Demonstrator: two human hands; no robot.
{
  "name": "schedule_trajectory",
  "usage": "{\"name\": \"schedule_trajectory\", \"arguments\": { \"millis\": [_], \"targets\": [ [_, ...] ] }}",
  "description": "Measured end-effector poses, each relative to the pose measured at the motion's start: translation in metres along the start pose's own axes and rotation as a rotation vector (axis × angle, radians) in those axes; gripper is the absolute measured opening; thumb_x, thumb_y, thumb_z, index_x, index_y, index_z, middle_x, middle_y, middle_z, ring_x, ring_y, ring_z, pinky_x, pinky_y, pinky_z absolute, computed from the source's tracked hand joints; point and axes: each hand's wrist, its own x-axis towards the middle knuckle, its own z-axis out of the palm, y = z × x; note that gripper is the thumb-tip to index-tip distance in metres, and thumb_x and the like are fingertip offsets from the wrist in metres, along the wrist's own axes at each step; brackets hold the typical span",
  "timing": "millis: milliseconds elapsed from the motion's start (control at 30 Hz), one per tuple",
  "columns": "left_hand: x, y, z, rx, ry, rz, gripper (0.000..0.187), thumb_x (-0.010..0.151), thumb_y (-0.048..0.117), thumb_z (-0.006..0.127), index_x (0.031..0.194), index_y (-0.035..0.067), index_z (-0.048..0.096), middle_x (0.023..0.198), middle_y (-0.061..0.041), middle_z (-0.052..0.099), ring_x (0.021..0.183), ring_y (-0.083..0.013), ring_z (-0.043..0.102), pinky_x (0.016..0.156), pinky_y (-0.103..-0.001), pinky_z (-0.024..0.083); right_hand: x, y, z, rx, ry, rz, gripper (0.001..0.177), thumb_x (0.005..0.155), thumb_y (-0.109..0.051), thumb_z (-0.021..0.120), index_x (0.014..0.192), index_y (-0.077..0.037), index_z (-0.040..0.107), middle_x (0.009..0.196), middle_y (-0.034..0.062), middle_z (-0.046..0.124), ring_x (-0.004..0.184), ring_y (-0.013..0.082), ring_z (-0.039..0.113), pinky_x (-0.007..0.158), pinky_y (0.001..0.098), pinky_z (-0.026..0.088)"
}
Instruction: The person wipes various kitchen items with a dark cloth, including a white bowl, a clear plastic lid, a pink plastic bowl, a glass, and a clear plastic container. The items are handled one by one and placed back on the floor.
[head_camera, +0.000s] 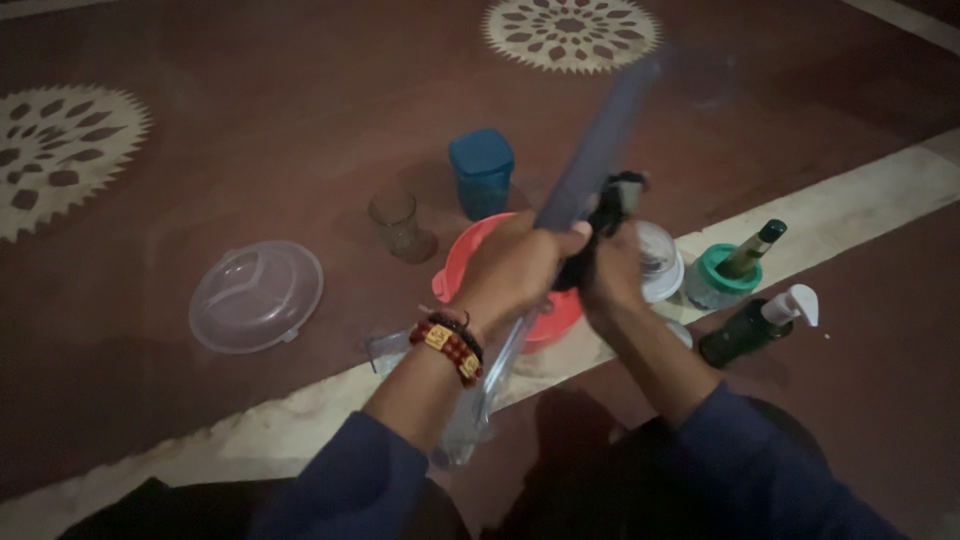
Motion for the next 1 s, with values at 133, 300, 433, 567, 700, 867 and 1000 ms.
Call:
{"name": "schedule_trajectory", "arguments": {
  "millis": [133,300,433,567,700,867,1000],
  "targets": [
    [0.0,-0.008,0.016,-0.189,-0.217,0.001,0.045,0.094,0.045,0.059,0.099,0.0,0.067,0.076,-0.009,0.063,0.055,-0.0172,0.064,0.053,-0.035,0.055,0.02,-0.029,-0.021,0.19,0.245,0.174,0.021,0.103,-0.022,0.056,0.11,-0.003,0.06,0.096,0.0114,0.067,0.079,0.0234,0.07,0.066,0.0377,0.058],
    [0.004,-0.024,0.02,-0.164,-0.341,-0.024,0.048,0.098,0.049,0.054,0.104,0.002,0.059,0.078,-0.007,0.06,0.062,-0.0198,0.069,0.055,-0.034,0.056,0.035,-0.04,-0.051,0.382,0.296,0.226,0.022,0.099,-0.009,0.064,0.118,0.003,0.06,0.105,0.0146,0.071,0.09,0.0268,0.075,0.077,0.04,0.065],
    [0.012,-0.035,0.022,-0.138,-0.294,0.065,0.055,0.091,0.046,0.062,0.126,0.005,0.06,0.097,-0.011,0.067,0.076,-0.0197,0.069,0.066,-0.036,0.054,0.037,-0.027,-0.066,0.441,0.226,0.261,0.021,0.098,-0.01,0.064,0.118,-0.004,0.059,0.105,0.0105,0.071,0.091,0.0242,0.076,0.077,0.0376,0.066],
    [0.024,-0.037,0.024,0.126,0.072,0.302,0.075,0.081,0.046,0.075,0.143,0.01,0.053,0.116,-0.015,0.073,0.1,-0.0247,0.072,0.086,-0.039,0.054,0.027,-0.015,-0.06,0.3,0.264,0.294,0.018,0.098,-0.013,0.062,0.115,-0.005,0.062,0.103,0.0099,0.073,0.086,0.0232,0.075,0.069,0.0352,0.063],
    [0.03,-0.028,0.028,0.23,0.124,0.321,0.071,0.081,0.045,0.066,0.145,0.019,0.052,0.108,-0.013,0.077,0.095,-0.0298,0.077,0.082,-0.043,0.057,0.002,-0.007,-0.036,0.064,0.271,0.332,0.018,0.098,-0.017,0.063,0.113,-0.006,0.066,0.096,0.008,0.07,0.079,0.0214,0.07,0.06,0.0362,0.057],
    [0.03,-0.031,0.04,0.357,0.24,0.314,0.056,0.097,0.053,0.049,0.141,0.018,0.052,0.109,-0.016,0.074,0.1,-0.0374,0.071,0.085,-0.05,0.053,-0.022,-0.016,-0.006,-0.072,0.181,0.112,0.024,0.094,-0.005,0.064,0.117,0.002,0.065,0.101,0.0098,0.071,0.082,0.0192,0.069,0.065,0.0333,0.056],
    [0.042,-0.035,0.037,0.259,0.226,0.274,0.056,0.101,0.053,0.034,0.14,0.019,0.054,0.112,-0.017,0.074,0.103,-0.04,0.07,0.087,-0.053,0.051,-0.048,-0.029,0.02,-0.29,0.161,-0.139,0.033,0.096,-0.009,0.067,0.125,0.001,0.055,0.112,0.0094,0.069,0.1,0.0184,0.066,0.084,0.0312,0.054]
  ]
}}
